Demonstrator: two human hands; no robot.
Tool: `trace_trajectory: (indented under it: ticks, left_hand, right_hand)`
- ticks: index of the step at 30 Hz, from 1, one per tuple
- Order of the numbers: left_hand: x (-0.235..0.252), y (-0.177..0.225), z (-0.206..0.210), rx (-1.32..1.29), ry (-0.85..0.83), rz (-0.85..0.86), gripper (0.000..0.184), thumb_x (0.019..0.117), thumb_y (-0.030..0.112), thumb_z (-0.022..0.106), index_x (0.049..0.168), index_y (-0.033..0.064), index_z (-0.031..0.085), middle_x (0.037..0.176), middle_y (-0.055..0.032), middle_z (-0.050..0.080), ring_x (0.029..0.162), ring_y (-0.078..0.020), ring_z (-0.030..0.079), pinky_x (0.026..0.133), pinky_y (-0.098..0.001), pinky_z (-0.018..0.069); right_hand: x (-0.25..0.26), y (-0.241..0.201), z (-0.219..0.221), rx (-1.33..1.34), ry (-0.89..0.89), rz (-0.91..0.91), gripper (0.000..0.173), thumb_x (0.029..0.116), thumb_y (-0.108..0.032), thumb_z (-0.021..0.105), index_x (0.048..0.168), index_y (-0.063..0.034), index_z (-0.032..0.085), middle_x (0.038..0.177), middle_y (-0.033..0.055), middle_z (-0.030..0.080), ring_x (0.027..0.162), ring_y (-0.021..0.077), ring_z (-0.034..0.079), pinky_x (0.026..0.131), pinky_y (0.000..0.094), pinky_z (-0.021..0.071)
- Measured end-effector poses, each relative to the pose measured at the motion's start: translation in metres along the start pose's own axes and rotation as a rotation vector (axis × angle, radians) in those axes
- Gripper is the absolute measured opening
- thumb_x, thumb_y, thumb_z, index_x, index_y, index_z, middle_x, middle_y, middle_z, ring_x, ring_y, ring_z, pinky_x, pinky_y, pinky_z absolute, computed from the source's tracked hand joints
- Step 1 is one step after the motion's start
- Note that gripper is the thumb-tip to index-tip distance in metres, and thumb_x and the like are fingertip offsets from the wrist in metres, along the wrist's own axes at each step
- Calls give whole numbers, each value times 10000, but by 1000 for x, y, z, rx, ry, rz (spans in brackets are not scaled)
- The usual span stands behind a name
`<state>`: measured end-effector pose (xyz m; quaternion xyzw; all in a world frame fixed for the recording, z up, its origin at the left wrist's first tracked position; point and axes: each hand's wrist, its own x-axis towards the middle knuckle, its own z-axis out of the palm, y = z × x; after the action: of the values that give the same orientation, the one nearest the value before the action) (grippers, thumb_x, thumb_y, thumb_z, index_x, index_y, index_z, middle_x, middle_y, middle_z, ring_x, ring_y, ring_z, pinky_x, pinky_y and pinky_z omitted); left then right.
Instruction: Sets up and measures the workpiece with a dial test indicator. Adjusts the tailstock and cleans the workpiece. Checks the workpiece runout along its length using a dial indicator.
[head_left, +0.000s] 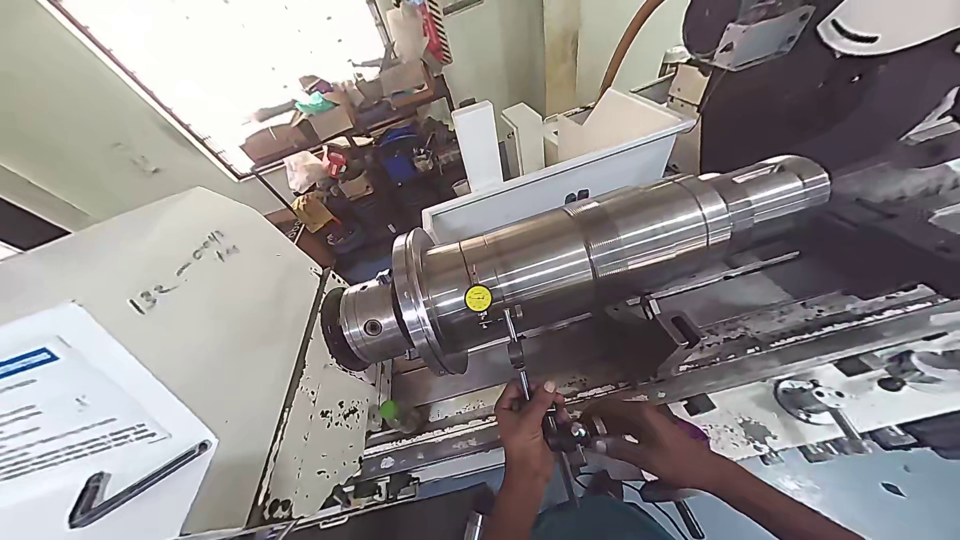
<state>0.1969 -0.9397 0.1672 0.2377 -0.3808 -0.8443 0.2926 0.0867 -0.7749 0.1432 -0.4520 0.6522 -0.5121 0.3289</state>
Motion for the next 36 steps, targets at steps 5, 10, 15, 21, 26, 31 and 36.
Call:
trace_trajectory:
  ticks: [5,10,15,21,26,31,36]
  left_hand:
    - [0,1,1,16,7,-11,86,921,-3,632,848,-16,588,711,-150,681,554,-184,666,516,-290,577]
    - [1,1,0,21,-3,-17,89,929,3,614,846,-9,585,702,-137,678,558,-178,670,516,-287,579]
    - [1,-1,0,3,-8,15,89,916,2,634,836,-11,597,692,-138,673,557,-177,668,519,-288,578]
    - [1,-3,-1,18,-22,36,88,907,-8,648,832,-16,605,693,-142,683,548,-175,670,515,-282,579]
    - [2,-3,-2,13,-23,42,94,895,-32,656,821,-27,598,689,-152,677,551,-182,668,517,-284,577]
    - [1,-1,0,43,0,16,83,915,-41,631,845,-33,587,687,-142,679,546,-173,668,503,-279,575]
    - [2,2,-2,34,-26,9,38,912,-48,628,883,-39,605,730,-153,696,576,-189,684,534,-304,594]
  right_hand:
    - [3,27,24,-223,230,-229,490,1057,-467,476,967,-26,669,730,35,591,649,70,554,617,252,491]
    - [15,31,40,-183,399,-256,526,1078,-417,413,742,-63,610,599,-12,534,569,17,530,548,219,456]
    - [12,19,47,-161,459,-14,476,1034,-370,421,662,-122,584,553,-63,479,523,14,486,500,256,402]
    - [13,10,58,-84,561,91,437,1010,-337,435,650,-160,607,561,-112,493,522,-19,478,505,236,411]
    - [14,-6,57,-67,526,330,435,996,-340,420,632,-177,593,554,-95,492,520,41,489,517,313,416]
    - [17,-19,53,18,436,561,422,1003,-384,410,706,-166,616,600,-57,507,535,95,491,536,362,427]
    - [10,-13,51,-108,475,231,495,1070,-429,383,754,-148,641,600,-84,512,525,17,491,511,253,429]
